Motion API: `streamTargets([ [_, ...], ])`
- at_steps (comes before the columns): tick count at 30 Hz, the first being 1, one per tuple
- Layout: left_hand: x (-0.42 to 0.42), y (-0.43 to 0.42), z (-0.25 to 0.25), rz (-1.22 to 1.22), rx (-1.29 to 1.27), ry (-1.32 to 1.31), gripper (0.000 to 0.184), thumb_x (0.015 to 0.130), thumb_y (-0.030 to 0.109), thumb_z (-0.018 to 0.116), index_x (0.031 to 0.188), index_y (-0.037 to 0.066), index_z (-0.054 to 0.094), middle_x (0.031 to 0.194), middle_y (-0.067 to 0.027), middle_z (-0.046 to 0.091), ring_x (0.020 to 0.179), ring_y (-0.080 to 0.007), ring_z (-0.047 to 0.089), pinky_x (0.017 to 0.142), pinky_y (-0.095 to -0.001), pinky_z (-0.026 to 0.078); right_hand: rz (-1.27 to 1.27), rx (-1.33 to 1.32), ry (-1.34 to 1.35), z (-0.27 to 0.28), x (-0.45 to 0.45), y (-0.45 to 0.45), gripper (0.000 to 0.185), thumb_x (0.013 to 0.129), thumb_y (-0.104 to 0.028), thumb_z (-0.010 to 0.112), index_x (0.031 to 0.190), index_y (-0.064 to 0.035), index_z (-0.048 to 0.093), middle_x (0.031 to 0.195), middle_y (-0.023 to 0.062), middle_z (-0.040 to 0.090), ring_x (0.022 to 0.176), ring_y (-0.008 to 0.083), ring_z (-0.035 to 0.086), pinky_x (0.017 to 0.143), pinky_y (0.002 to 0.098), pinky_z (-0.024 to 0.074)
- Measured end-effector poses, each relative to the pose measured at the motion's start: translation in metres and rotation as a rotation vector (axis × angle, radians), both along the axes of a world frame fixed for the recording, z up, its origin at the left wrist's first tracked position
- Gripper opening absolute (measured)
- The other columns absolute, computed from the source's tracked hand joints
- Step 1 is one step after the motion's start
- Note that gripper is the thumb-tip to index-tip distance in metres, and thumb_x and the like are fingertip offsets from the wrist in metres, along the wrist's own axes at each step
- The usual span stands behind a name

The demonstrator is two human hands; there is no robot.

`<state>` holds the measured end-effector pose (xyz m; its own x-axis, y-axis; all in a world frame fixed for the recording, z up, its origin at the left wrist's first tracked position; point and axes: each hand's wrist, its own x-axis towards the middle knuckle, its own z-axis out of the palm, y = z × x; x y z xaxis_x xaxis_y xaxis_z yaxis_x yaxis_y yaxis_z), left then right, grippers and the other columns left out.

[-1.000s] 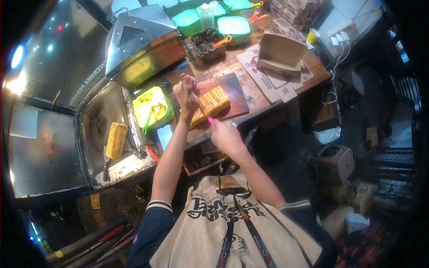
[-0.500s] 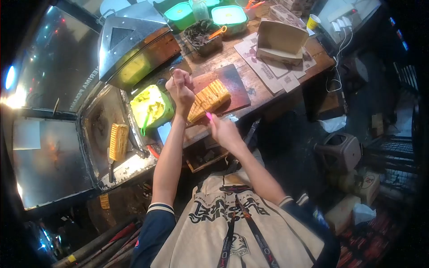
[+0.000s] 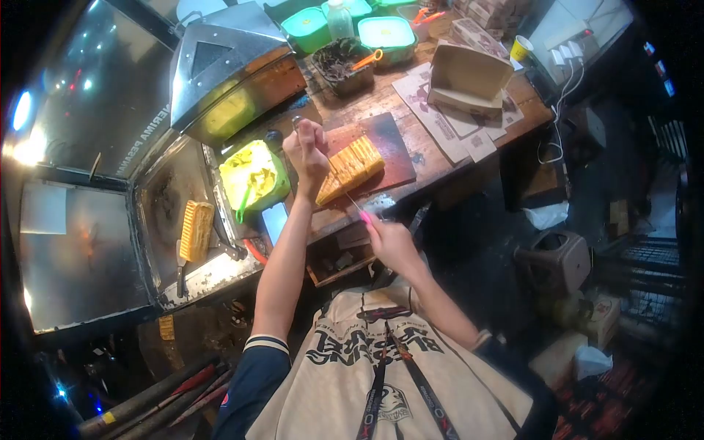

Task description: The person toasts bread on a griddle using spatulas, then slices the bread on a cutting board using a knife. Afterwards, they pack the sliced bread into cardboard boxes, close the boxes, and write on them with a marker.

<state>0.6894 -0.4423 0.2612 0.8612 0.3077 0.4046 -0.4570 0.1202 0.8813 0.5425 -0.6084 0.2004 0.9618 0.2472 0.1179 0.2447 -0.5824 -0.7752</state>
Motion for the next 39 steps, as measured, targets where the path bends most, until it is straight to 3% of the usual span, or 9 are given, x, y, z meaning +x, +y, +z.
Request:
streamTargets([
  [9,-0.005,0.002,-0.004,0.023,0.083,0.032,0.056,0.097,0.044,0.041,0.058,0.005,0.043,0.049,0.0000,0.041,0.044,-0.0090,0.042,0.042,-0.0259,0.030,-0.028,0.038,-0.093,-0.061,0.030,0.036,0.032,0.087,-0.012,0.054,0.118,-0.0050,0.056,0.071,0.0219,0.061,0.064,0.0388,0.061,0.058,0.0465,0.0482],
  [12,-0.002,0.004,-0.006,0.023,0.127,-0.017,0.053,0.097,0.042,0.043,0.059,0.005,0.043,0.049,0.0003,0.040,0.044,-0.0089,0.041,0.042,-0.0258,0.030,-0.012,0.005,-0.077,-0.072,-0.016,0.001,0.033,0.087,-0.012,0.055,0.120,-0.0073,0.056,0.071,0.0208,0.062,0.062,0.0377,0.061,0.057,0.0452,0.0484],
  [16,-0.003,0.003,-0.003,-0.001,0.081,-0.039,0.050,0.097,0.040,0.045,0.061,0.006,0.042,0.052,0.0013,0.040,0.046,-0.0078,0.039,0.042,-0.0250,0.028,-0.041,-0.012,0.037,-0.038,-0.101,-0.069,0.034,0.087,-0.010,0.057,0.120,-0.0049,0.058,0.069,0.0209,0.060,0.058,0.0339,0.061,0.054,0.0392,0.0479],
  [22,-0.006,0.008,0.004,-0.163,0.024,-0.027,0.049,0.097,0.041,0.046,0.061,0.007,0.043,0.053,0.0023,0.041,0.046,-0.0065,0.038,0.041,-0.0236,0.027,-0.113,0.029,-0.057,0.023,-0.064,-0.038,0.032,0.087,-0.009,0.056,0.118,-0.0026,0.059,0.070,0.0216,0.061,0.061,0.0337,0.062,0.055,0.0384,0.0483],
  [25,-0.015,0.014,0.040,-0.170,0.049,-0.141,0.051,0.095,0.044,0.047,0.061,0.007,0.044,0.052,0.0026,0.038,0.044,-0.0060,0.035,0.038,-0.0239,0.025,-0.129,-0.012,-0.006,0.021,-0.055,-0.031,0.030,0.088,-0.009,0.056,0.117,-0.0028,0.060,0.077,0.0232,0.062,0.067,0.0346,0.063,0.058,0.0377,0.0481],
  [29,-0.036,0.037,0.102,-0.157,-0.224,-0.176,0.054,0.094,0.050,0.048,0.061,0.007,0.044,0.051,0.0034,0.031,0.041,-0.0068,0.033,0.037,-0.0230,0.024,-0.126,-0.013,0.060,0.051,-0.066,-0.034,0.030,0.088,-0.009,0.056,0.117,-0.0031,0.060,0.079,0.0235,0.062,0.068,0.0350,0.063,0.059,0.0384,0.0486],
  [31,-0.028,0.036,0.083,0.019,-0.129,-0.126,0.054,0.095,0.050,0.044,0.061,0.007,0.045,0.050,0.0032,0.034,0.041,-0.0074,0.035,0.038,-0.0233,0.026,-0.111,-0.016,0.061,0.064,-0.075,-0.036,0.030,0.087,-0.009,0.056,0.117,-0.0029,0.060,0.080,0.0234,0.062,0.068,0.0349,0.063,0.059,0.0383,0.0487],
  [34,-0.015,0.039,0.003,0.021,0.020,0.029,0.053,0.095,0.050,0.042,0.063,0.008,0.045,0.050,0.0022,0.037,0.043,-0.0079,0.038,0.039,-0.0233,0.028,-0.062,-0.067,0.092,0.080,-0.086,-0.033,0.031,0.086,-0.009,0.058,0.116,-0.0030,0.060,0.076,0.0213,0.063,0.065,0.0344,0.063,0.057,0.0388,0.0487],
  [39,-0.025,0.029,0.002,0.008,0.041,0.066,0.054,0.096,0.051,0.041,0.063,0.009,0.043,0.052,0.0029,0.036,0.044,-0.0076,0.036,0.040,-0.0233,0.027,-0.050,-0.149,-0.078,0.053,-0.041,0.017,0.026,0.088,-0.012,0.053,0.113,-0.0048,0.059,0.069,0.0197,0.062,0.061,0.0369,0.061,0.055,0.0441,0.0489],
])
